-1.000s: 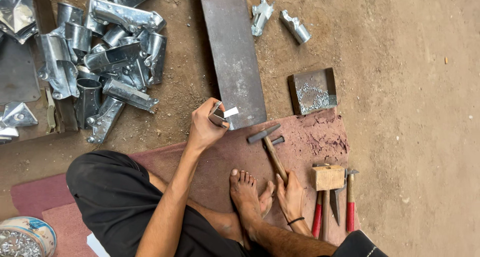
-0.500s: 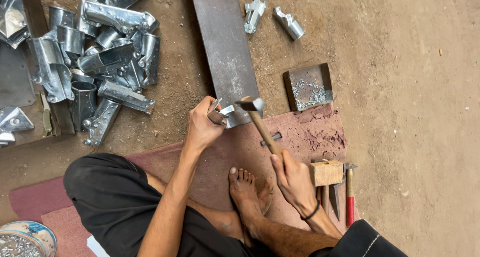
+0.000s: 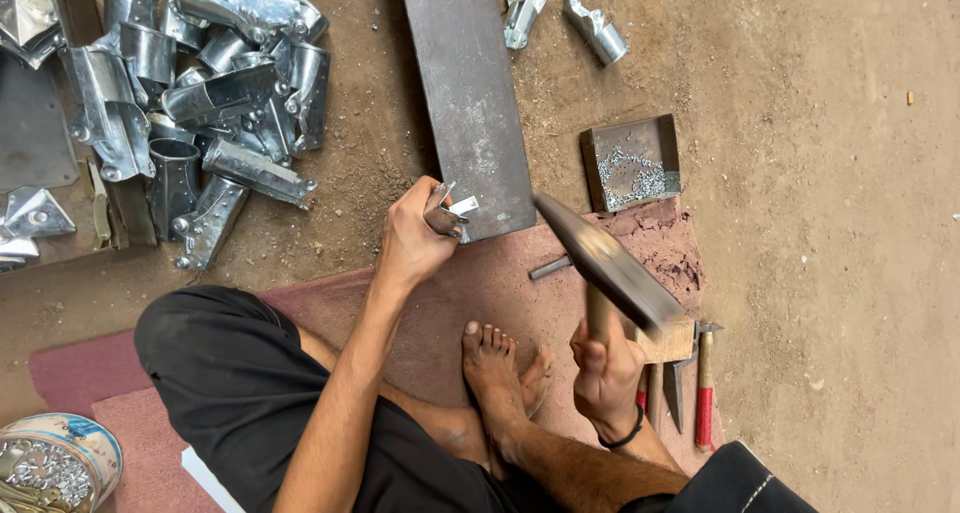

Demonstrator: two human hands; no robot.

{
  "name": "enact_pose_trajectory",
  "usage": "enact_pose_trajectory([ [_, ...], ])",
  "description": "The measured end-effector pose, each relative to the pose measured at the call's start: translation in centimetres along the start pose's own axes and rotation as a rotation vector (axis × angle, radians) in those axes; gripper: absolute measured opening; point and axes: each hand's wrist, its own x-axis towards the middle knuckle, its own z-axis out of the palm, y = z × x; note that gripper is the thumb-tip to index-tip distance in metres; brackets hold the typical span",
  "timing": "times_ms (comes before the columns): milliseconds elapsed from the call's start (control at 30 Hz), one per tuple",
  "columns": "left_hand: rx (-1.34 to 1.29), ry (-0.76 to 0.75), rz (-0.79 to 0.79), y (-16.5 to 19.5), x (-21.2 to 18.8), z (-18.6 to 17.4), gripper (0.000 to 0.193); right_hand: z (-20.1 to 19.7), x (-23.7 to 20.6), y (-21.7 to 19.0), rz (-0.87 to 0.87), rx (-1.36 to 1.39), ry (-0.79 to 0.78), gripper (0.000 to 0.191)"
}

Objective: The person sits on the ground and hammers galvanized metal fittings one at a time against a heavy steel block, reshaping the parts, then tosses finished pieces aside and picks the next one from a pile.

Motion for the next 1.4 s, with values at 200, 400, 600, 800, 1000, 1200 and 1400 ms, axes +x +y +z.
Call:
enact_pose_trajectory([
  [200,-0.009,0.004,0.02,-0.2,0.4,0.1,0.047,0.5,0.5,0.2,0.481,-0.267,-0.424,0.046],
  [400,-0.016,-0.01,0.019,-1.0,0.3,0.4,0.052,0.5,-0.8,0.9,0.096,0.027,-0.057,0.043],
  [600,-0.047,-0.069,-0.065,-0.9,0.8,0.2,0.053,1.1,0.1,2.0,0.494,-0.149,-0.383,0.039],
  [800,-0.021,0.007,0.015,-0.4,0.2,0.0,0.056,-0.7,-0.2,-0.8,0.226,0.032,0.068,0.037],
  [1000,-0.013,0.005,0.05,-0.6,0.4,0.2,0.058,-2.1,2.1,-1.6,-0.03,0.696,0.297,0.041],
  [1200,-0.025,-0.032,-0.034,-0.9,0.1,0.2,0.055,0.4,1.5,-0.1,-0.007,-0.192,-0.016,0.038],
  [1400,0.266,0.104,0.1,0.2,0.0,1.7,0.046,-2.0,0.2,0.5,0.158,-0.223,-0.048,0.038],
])
